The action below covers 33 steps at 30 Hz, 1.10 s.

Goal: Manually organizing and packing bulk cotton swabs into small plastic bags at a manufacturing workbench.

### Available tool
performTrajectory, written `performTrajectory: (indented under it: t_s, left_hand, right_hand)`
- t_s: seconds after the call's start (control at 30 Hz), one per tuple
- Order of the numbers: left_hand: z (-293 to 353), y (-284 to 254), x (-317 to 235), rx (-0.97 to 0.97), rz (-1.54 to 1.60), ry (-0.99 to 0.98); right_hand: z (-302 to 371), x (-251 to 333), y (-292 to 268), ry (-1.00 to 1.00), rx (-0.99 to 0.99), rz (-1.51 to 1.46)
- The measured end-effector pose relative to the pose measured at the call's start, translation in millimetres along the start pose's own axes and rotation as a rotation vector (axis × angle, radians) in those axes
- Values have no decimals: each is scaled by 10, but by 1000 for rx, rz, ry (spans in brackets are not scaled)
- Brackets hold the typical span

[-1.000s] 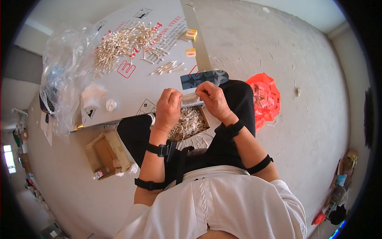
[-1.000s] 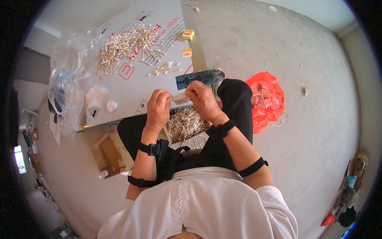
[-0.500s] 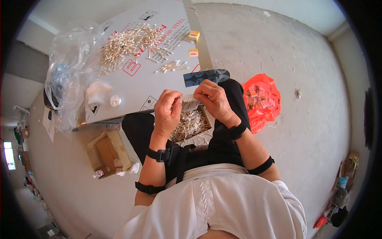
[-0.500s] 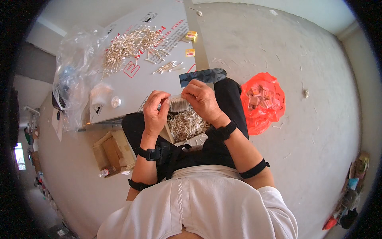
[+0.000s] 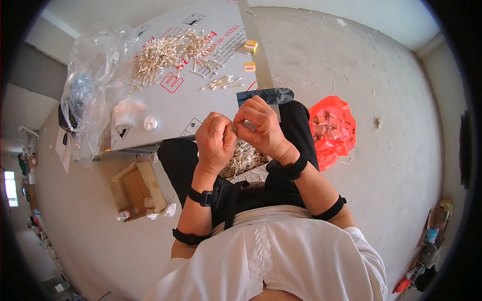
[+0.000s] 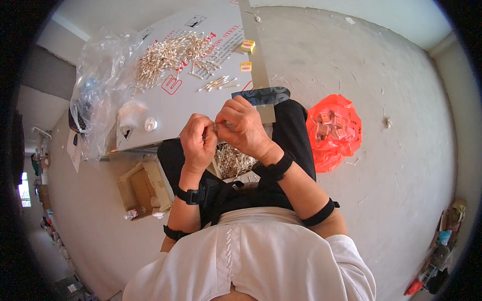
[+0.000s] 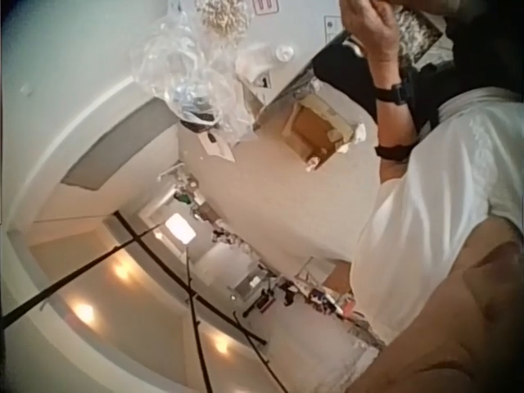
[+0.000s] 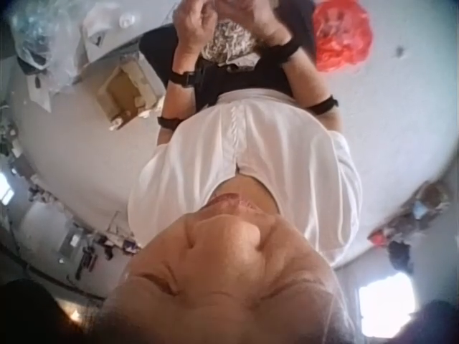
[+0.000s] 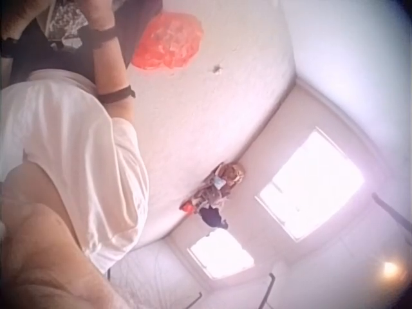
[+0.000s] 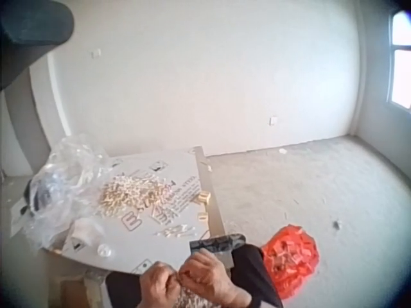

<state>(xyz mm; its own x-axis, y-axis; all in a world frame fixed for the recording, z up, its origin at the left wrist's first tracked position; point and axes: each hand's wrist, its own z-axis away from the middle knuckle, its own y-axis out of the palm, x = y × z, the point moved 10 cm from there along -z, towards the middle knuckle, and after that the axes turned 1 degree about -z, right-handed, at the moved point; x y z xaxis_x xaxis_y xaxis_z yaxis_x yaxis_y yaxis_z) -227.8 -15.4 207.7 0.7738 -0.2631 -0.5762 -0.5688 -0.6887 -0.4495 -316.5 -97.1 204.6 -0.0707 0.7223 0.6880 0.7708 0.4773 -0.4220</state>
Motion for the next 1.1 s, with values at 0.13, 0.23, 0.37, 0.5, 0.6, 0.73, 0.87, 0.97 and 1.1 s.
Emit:
performTrajectory:
  t_s: [0.13, 0.23, 0.37, 0.5, 0.6, 0.73, 0.87, 0.97, 1.1]
  left_hand:
    - [-36, -116, -49, -38, -43, 19]
    - [-57, -232, -12, -68, -55, -3]
    - [-35, -215, -37, -72, -19, -12]
    - [-53, -338, -72, -130, -66, 48]
    - [-54, -416, 3, -143, -69, -20]
    - [-3, -404, 36, -152, -54, -67]
    - [72, -354, 47, -120, -28, -32]
    - [108, -311, 39, -96, 7, -60]
    - [118, -271, -14, -76, 23, -34]
  right_hand:
    - [-16, 19, -79, -31, -27, 3]
    - [15, -50, -206, -11, -36, -41]
    - [73, -135, -290, 70, -52, -101]
    - [315, -589, -387, 369, -200, -312]
    - [515, -812, -215, 569, -181, -491]
    - [674, -797, 227, 891, 7, -809]
    - [729, -617, 566, 1115, 84, -1181]
    - [769, -601, 701, 1222, 105, -1393]
    - [787, -570, 794, 1314, 134, -1637]
